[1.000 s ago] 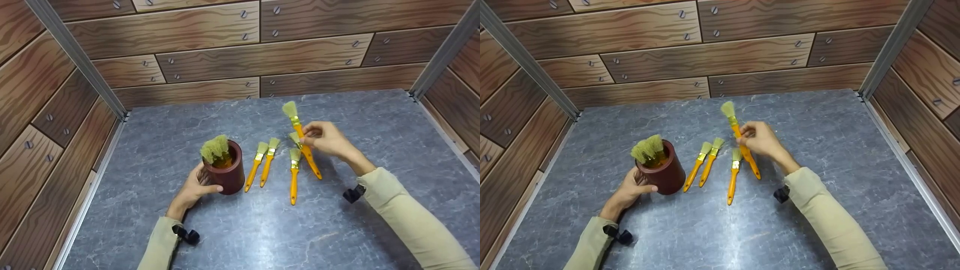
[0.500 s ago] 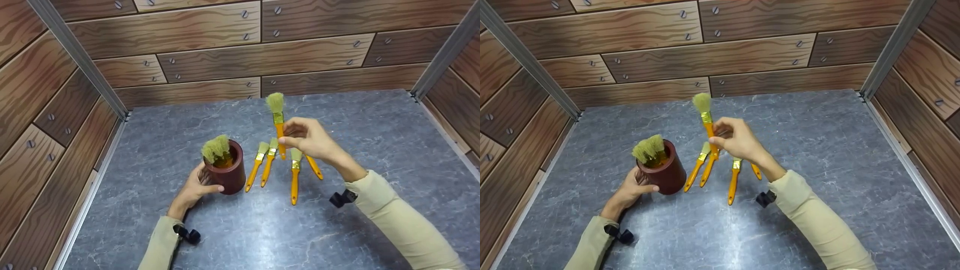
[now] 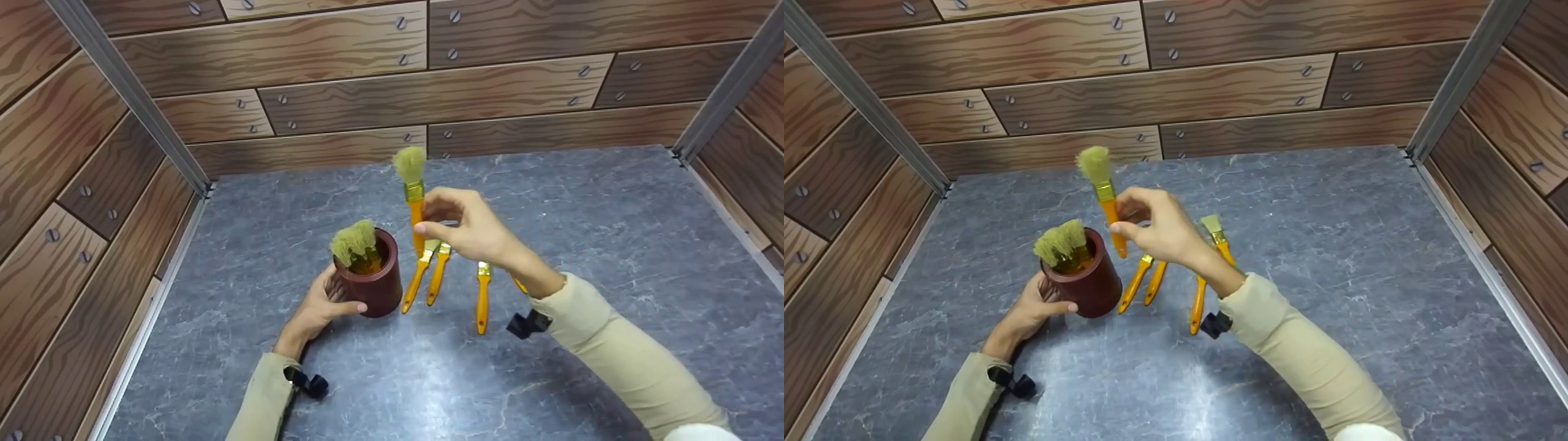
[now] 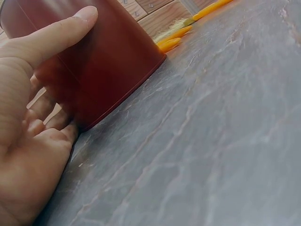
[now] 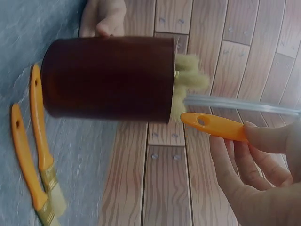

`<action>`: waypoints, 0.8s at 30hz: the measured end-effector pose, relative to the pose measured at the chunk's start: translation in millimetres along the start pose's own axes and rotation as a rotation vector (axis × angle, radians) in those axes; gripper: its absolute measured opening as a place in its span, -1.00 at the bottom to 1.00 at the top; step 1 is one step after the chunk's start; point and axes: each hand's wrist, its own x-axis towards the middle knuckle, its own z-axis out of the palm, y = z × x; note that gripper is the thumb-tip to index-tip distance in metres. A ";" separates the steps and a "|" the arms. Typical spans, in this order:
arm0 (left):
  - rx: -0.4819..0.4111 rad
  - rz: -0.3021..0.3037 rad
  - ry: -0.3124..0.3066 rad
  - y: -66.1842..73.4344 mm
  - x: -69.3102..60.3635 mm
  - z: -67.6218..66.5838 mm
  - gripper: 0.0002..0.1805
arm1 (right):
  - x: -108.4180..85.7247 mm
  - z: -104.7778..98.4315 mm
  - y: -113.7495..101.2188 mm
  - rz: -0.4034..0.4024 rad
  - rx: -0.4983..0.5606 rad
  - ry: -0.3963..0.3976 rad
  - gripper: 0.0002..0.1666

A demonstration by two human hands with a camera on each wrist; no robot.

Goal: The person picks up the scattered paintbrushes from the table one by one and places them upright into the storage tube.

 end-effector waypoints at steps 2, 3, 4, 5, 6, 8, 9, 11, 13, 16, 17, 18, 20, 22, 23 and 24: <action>-0.002 -0.002 0.006 0.6 -0.2 -0.1 0.11 | 2.8 6.2 -2.7 -0.016 0.008 -0.010 -0.81; -0.002 -0.002 0.007 0.4 -0.4 -0.4 0.11 | 4.2 9.3 -3.8 -0.023 0.012 -0.019 -0.81; 0.000 -0.002 0.005 0.1 -0.5 -0.6 0.11 | 5.4 12.4 -5.1 -0.026 0.019 -0.027 -0.81; 0.002 -0.002 0.002 -0.3 -0.5 -0.7 0.11 | 6.5 15.2 -6.3 -0.026 0.024 -0.035 -0.81; 0.005 -0.003 0.001 -0.6 -0.4 -0.6 0.11 | 7.4 17.7 -7.6 -0.025 0.026 -0.040 -0.80; 0.014 -0.007 -0.003 -1.0 -0.2 -0.2 0.11 | 8.9 22.5 -10.3 -0.019 0.036 -0.051 -0.81; 0.014 -0.007 -0.007 -1.3 0.1 0.0 0.12 | 9.6 24.8 -11.6 -0.018 0.040 -0.052 -0.81; 0.013 -0.010 -0.009 -1.2 -0.1 0.4 0.12 | 11.9 30.1 -14.0 -0.018 0.054 -0.053 -0.81; 0.016 -0.014 -0.010 -0.8 -0.7 0.5 0.11 | 14.4 35.5 -15.8 -0.025 0.064 -0.056 -0.82; 0.013 -0.026 -0.008 -0.3 -1.8 0.0 0.10 | 18.4 43.5 -17.3 -0.050 0.073 -0.065 -0.81; 0.014 -0.029 -0.008 -0.1 -2.0 -0.1 0.09 | 19.5 45.9 -17.6 -0.059 0.070 -0.069 -0.81; 0.012 -0.033 -0.009 -0.1 -2.2 -0.3 0.09 | 20.8 48.1 -17.8 -0.066 0.069 -0.073 -0.80; 0.013 -0.035 -0.009 -0.1 -2.3 -0.3 0.10 | 23.1 51.7 -18.0 -0.078 0.067 -0.081 -0.81; 0.012 -0.032 -0.012 -0.3 -1.5 0.1 0.09 | 24.7 54.3 -17.9 -0.085 0.063 -0.084 -0.82; 0.012 -0.028 -0.014 -0.7 -0.9 0.4 0.10 | 25.4 55.3 -17.5 -0.087 0.063 -0.084 -0.82; 0.013 -0.023 -0.014 -1.0 -0.4 0.7 0.10 | 25.9 56.1 -17.0 -0.088 0.064 -0.082 -0.82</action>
